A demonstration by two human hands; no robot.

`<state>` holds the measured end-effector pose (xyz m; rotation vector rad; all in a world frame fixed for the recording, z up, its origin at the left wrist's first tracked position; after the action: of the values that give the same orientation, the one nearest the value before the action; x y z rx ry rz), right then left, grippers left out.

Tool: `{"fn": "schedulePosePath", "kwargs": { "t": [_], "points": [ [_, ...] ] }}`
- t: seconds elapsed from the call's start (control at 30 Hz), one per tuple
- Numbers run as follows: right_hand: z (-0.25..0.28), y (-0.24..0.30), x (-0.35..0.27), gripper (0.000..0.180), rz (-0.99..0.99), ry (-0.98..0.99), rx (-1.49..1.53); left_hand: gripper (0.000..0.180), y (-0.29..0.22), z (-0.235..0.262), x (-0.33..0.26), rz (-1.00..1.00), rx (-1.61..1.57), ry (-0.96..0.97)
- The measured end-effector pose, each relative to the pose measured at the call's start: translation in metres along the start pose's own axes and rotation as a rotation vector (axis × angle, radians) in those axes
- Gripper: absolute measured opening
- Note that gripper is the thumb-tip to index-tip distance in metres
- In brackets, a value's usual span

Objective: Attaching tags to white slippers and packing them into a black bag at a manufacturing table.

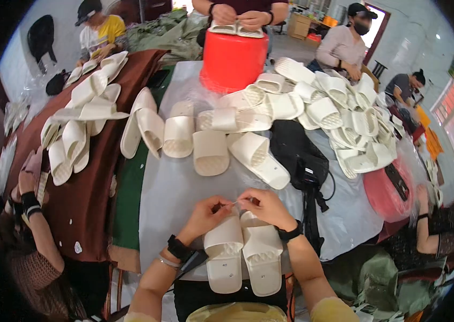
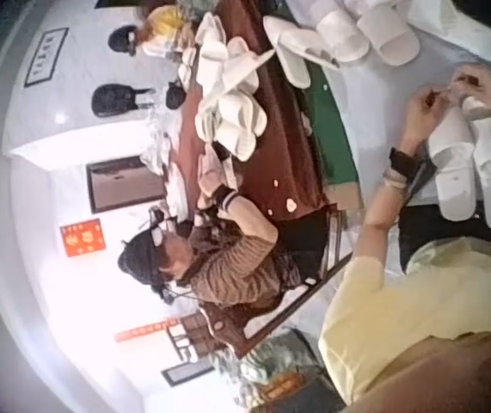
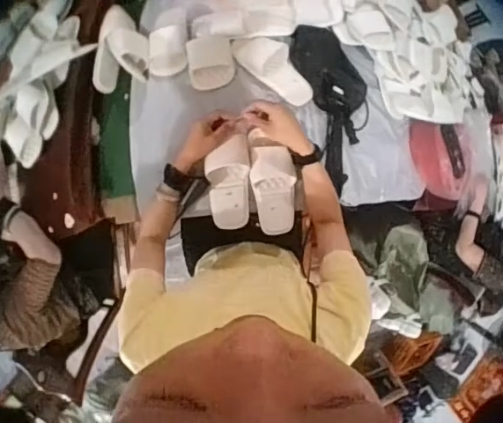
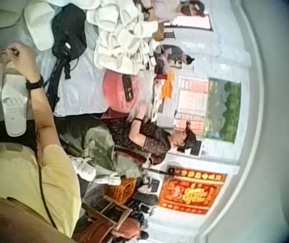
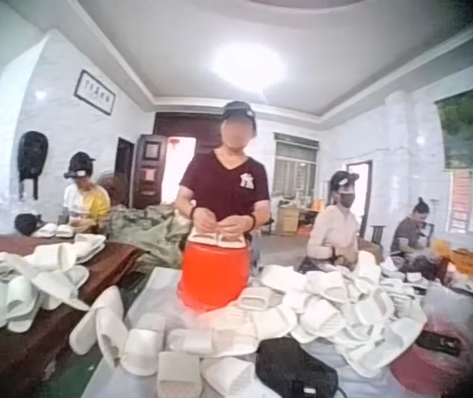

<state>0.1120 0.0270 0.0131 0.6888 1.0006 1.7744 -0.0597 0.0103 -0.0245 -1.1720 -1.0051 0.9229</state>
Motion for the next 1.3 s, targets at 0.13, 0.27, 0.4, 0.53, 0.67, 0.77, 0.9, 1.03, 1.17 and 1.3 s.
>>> {"fn": "schedulePosePath", "kwargs": {
  "t": [0.13, 0.27, 0.4, 0.53, 0.67, 0.77, 0.9, 1.03, 1.17, 1.3],
  "points": [
    [-0.003, 0.004, 0.0, 0.013, -0.049, 0.02, -0.112, 0.016, 0.012, -0.005, 0.002, 0.068, 0.003, 0.061],
    [0.0, 0.007, 0.002, 0.013, -0.029, -0.012, 0.012, 0.017, 0.017, -0.002, 0.003, 0.033, -0.062, 0.071],
    [0.0, 0.008, 0.005, 0.014, -0.019, 0.014, -0.067, 0.017, 0.01, -0.001, 0.005, 0.004, -0.084, 0.053],
    [0.0, 0.0, 0.002, 0.015, -0.045, 0.007, -0.093, 0.015, -0.006, 0.001, 0.003, -0.006, 0.009, 0.087],
    [-0.004, -0.001, 0.001, 0.016, 0.043, 0.002, -0.081, 0.014, 0.005, -0.002, -0.001, 0.034, -0.039, 0.056],
    [-0.006, 0.001, 0.001, 0.014, -0.015, 0.045, -0.1, 0.014, 0.008, 0.001, -0.002, 0.015, -0.03, 0.083],
    [-0.002, 0.007, -0.003, 0.016, 0.115, 0.021, -0.124, 0.015, 0.003, -0.002, 0.0, 0.01, 0.013, 0.081],
    [-0.004, 0.007, -0.003, 0.015, 0.096, 0.028, -0.078, 0.014, 0.009, -0.002, -0.002, 0.022, -0.095, 0.075],
    [-0.002, 0.001, 0.001, 0.016, 0.093, -0.002, -0.095, 0.017, 0.013, 0.0, -0.002, -0.05, -0.001, 0.045],
    [-0.004, 0.005, -0.001, 0.016, 0.108, 0.023, -0.129, 0.016, 0.006, -0.002, 0.001, 0.039, 0.003, 0.069]
  ]
}}
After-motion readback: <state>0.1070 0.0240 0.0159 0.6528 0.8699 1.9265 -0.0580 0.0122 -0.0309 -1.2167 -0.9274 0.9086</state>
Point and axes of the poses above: each hand's wrist, its own x-axis towards the middle knuckle, its own z-axis out of the back of the hand, y = z × x, the point moved 4 cm from there along x, towards the middle knuckle, and after that the axes turned 6 degrees about -z, right-handed, at the moved point
